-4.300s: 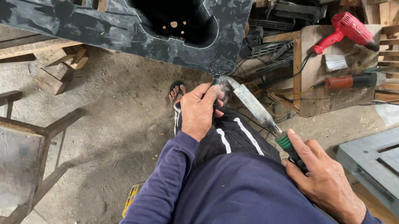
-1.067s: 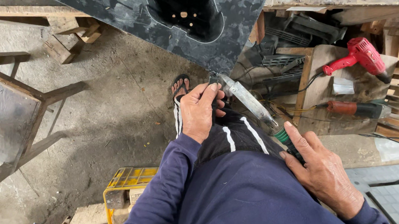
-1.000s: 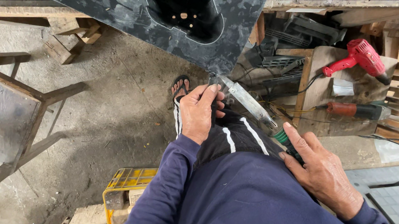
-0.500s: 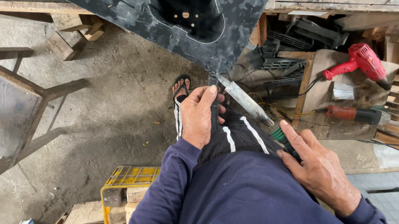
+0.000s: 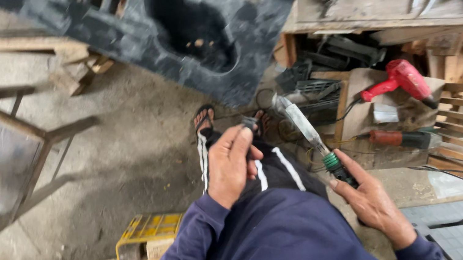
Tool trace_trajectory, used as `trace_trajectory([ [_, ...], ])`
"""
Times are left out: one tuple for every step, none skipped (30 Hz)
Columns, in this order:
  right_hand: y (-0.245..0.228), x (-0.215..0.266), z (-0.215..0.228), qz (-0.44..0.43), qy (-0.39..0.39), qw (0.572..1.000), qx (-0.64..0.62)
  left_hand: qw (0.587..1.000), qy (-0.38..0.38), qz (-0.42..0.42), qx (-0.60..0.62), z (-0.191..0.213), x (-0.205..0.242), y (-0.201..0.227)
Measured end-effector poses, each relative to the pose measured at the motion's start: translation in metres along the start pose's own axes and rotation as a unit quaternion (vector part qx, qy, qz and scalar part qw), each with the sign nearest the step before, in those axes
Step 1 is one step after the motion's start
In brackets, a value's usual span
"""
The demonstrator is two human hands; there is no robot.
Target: The person uses a chisel to scrape residue from the edges and cavities of a large black plastic mold. They repeatedly scrape and wipe the surface with a cloth, focusing on the perimeter and interior sections of the mold.
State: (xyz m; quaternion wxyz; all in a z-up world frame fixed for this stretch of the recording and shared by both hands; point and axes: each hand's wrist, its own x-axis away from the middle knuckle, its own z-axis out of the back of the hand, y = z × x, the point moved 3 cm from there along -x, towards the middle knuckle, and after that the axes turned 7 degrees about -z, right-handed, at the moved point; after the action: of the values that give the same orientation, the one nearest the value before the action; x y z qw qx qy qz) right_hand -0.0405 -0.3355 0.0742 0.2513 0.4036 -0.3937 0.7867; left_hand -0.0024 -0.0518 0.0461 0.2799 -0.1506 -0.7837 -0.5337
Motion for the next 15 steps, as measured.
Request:
trace_trajectory([
  [0.008,-0.004,0.001,-0.016,-0.004,0.996,-0.092,1.0,-0.023,0.01,-0.017,-0.016,-0.005,-0.002],
  [0.015,-0.008,-0.003,-0.032,-0.009,0.982,-0.185,0.999,-0.049,-0.009,0.0,-0.033,-0.014,-0.002],
  [0.02,-0.013,-0.007,-0.044,-0.015,0.96,-0.277,0.997,-0.076,-0.027,0.017,-0.053,-0.025,-0.004],
  [0.023,-0.017,-0.011,-0.028,-0.005,0.943,-0.331,0.994,-0.101,-0.04,0.032,-0.071,-0.034,-0.009],
  [0.025,-0.022,-0.013,-0.011,0.006,0.924,-0.383,0.993,-0.104,-0.052,0.024,-0.09,-0.047,-0.014],
  [0.025,-0.027,-0.014,0.008,0.017,0.901,-0.434,0.992,-0.108,-0.067,0.016,-0.109,-0.066,-0.019],
  [0.025,-0.03,-0.015,0.015,0.03,0.885,-0.464,0.99,-0.112,-0.082,0.009,-0.129,-0.086,-0.024],
  [0.024,-0.035,-0.014,0.024,0.04,0.87,-0.491,0.991,-0.098,-0.092,-0.017,-0.148,-0.106,-0.03],
  [0.023,-0.04,-0.01,0.032,0.05,0.854,-0.517,0.99,-0.085,-0.103,-0.043,-0.166,-0.128,-0.036],
  [0.022,-0.045,-0.005,0.04,0.058,0.849,-0.523,0.989,-0.067,-0.113,-0.068,-0.183,-0.15,-0.042],
  [0.021,-0.051,0.0,0.048,0.067,0.844,-0.53,0.987,-0.066,-0.116,-0.09,-0.2,-0.171,-0.05],
  [0.02,-0.058,0.005,0.055,0.073,0.84,-0.535,0.985,-0.063,-0.119,-0.111,-0.216,-0.191,-0.058],
  [0.018,-0.066,0.009,0.061,0.082,0.837,-0.538,0.982,-0.06,-0.123,-0.133,-0.231,-0.212,-0.065],
  [0.018,-0.073,0.014,0.065,0.092,0.834,-0.539,0.973,-0.054,-0.162,-0.156,-0.248,-0.233,-0.07],
  [0.019,-0.08,0.019,0.068,0.102,0.832,-0.541,0.962,-0.049,-0.202,-0.178,-0.261,-0.252,-0.074],
])
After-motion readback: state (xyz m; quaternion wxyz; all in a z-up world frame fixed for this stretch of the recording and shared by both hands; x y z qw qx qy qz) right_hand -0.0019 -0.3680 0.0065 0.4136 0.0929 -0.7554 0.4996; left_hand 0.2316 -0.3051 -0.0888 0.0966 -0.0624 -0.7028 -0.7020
